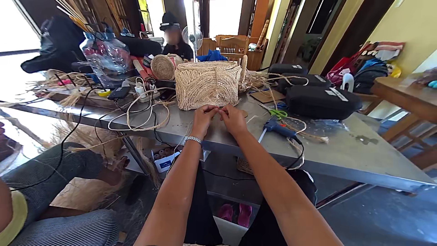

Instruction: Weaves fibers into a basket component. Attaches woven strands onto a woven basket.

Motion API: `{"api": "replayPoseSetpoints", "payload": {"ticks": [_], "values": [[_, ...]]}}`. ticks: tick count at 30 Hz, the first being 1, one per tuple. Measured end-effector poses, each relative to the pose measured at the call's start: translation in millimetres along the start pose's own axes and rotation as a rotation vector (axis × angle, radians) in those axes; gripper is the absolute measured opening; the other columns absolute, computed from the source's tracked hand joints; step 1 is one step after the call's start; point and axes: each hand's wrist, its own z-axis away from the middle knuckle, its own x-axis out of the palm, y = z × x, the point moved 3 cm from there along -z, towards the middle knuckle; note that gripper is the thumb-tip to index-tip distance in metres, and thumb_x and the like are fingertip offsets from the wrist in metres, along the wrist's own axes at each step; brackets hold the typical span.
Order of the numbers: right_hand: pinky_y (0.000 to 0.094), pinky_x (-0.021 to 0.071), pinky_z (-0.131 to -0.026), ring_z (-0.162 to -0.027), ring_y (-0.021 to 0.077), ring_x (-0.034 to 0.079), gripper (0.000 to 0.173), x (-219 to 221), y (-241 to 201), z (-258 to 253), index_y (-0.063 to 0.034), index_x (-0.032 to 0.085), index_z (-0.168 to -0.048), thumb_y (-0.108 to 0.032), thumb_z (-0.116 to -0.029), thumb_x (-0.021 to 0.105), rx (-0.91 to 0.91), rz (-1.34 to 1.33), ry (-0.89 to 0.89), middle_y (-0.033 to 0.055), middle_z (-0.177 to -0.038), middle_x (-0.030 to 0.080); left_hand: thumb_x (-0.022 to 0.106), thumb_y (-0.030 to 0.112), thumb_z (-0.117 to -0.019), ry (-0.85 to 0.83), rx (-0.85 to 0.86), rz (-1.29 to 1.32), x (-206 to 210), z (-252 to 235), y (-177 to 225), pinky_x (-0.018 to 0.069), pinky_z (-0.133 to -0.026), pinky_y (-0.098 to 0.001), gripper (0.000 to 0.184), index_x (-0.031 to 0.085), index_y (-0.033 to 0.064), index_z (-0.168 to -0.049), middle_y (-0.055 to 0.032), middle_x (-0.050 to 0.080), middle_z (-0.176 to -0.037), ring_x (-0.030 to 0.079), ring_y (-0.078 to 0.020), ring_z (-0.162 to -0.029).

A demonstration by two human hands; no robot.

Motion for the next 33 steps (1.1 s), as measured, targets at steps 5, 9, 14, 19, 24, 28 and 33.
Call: {"api": "replayPoseSetpoints", "payload": {"ticks": [5,9,14,19,24,28,33], "values": [[0.0503,0.0559,-0.091,-0.098,0.0303,0.07,0.026,1.3,2.9,-1.8,-0.0007,0.072,-0.11,-0.024,-0.1053,0.059,-0.113,-0.001,0.052,0.0167,-0.105,0.072,0.07,0.005,-0.0949,0.003,-0.05,0.165,1.3,1.3,1.0,0.0596,-0.077,-0.029,0.012,0.071,-0.0025,-0.104,-0.0101,0.072,-0.095,0.069,-0.0135,-0.078],[0.0476,0.0556,-0.094,-0.102,0.0305,0.069,0.025,2.2,6.8,-2.8,0.0008,0.072,-0.111,-0.019,-0.1053,0.058,-0.153,0.0,0.04,0.0183,-0.111,0.071,0.071,0.006,-0.0952,-0.022,-0.063,0.168,2.5,0.3,-0.5,0.0587,-0.079,-0.0289,0.014,0.072,-0.0014,-0.106,-0.0093,0.073,-0.098,0.069,-0.0134,-0.081],[0.0489,0.0548,-0.097,-0.102,0.0308,0.071,0.03,3.0,8.3,-0.8,0.003,0.071,-0.112,-0.019,-0.1079,0.051,-0.138,-0.008,-0.06,0.0188,-0.106,0.072,0.068,0.007,-0.0966,-0.034,-0.083,0.123,4.3,6.8,3.1,0.055,-0.079,-0.0271,0.012,0.071,0.0016,-0.107,-0.0064,0.071,-0.102,0.065,-0.0108,-0.083],[0.0485,0.0589,-0.092,-0.094,0.0264,0.074,0.036,12.5,13.2,-2.7,0.0007,0.075,-0.103,-0.025,-0.1084,0.05,-0.186,-0.024,-0.029,0.0144,-0.097,0.076,0.06,0.015,-0.1027,-0.048,-0.081,-0.042,3.0,14.8,9.2,0.0517,-0.08,-0.0286,0.018,0.066,0.0042,-0.116,-0.003,0.066,-0.104,0.06,-0.0082,-0.084],[0.0491,0.0572,-0.096,-0.109,0.0321,0.069,0.028,3.6,9.3,-4.1,0.0047,0.063,-0.12,-0.012,-0.0979,0.067,-0.127,-0.078,0.09,0.0204,-0.117,0.069,0.058,0.014,-0.1018,-0.123,-0.066,-0.082,5.2,17.6,13.9,0.0488,-0.072,-0.0226,0.011,0.066,0.0103,-0.107,0.0041,0.065,-0.094,0.056,-0.0029,-0.075],[0.0461,0.0607,-0.091,-0.1,0.0273,0.074,0.032,9.1,8.8,-4.9,0.0052,0.062,-0.126,0.0,-0.0948,0.066,-0.112,-0.184,0.025,0.0184,-0.111,0.074,0.061,0.016,-0.0993,-0.156,-0.022,-0.05,2.6,10.8,5.5,0.0504,-0.072,-0.0201,0.009,0.068,0.0137,-0.105,0.0077,0.066,-0.093,0.059,-0.001,-0.074],[0.0477,0.0595,-0.086,-0.091,0.0308,0.072,0.027,1.5,5.6,-4.3,0.006,0.064,-0.121,-0.004,-0.0963,0.069,-0.051,-0.159,0.014,0.0205,-0.099,0.072,0.061,0.015,-0.1002,-0.114,-0.008,-0.039,0.5,6.3,0.8,0.0501,-0.072,-0.0191,0.006,0.065,0.0152,-0.105,0.0086,0.065,-0.097,0.059,0.0003,-0.077]]}}
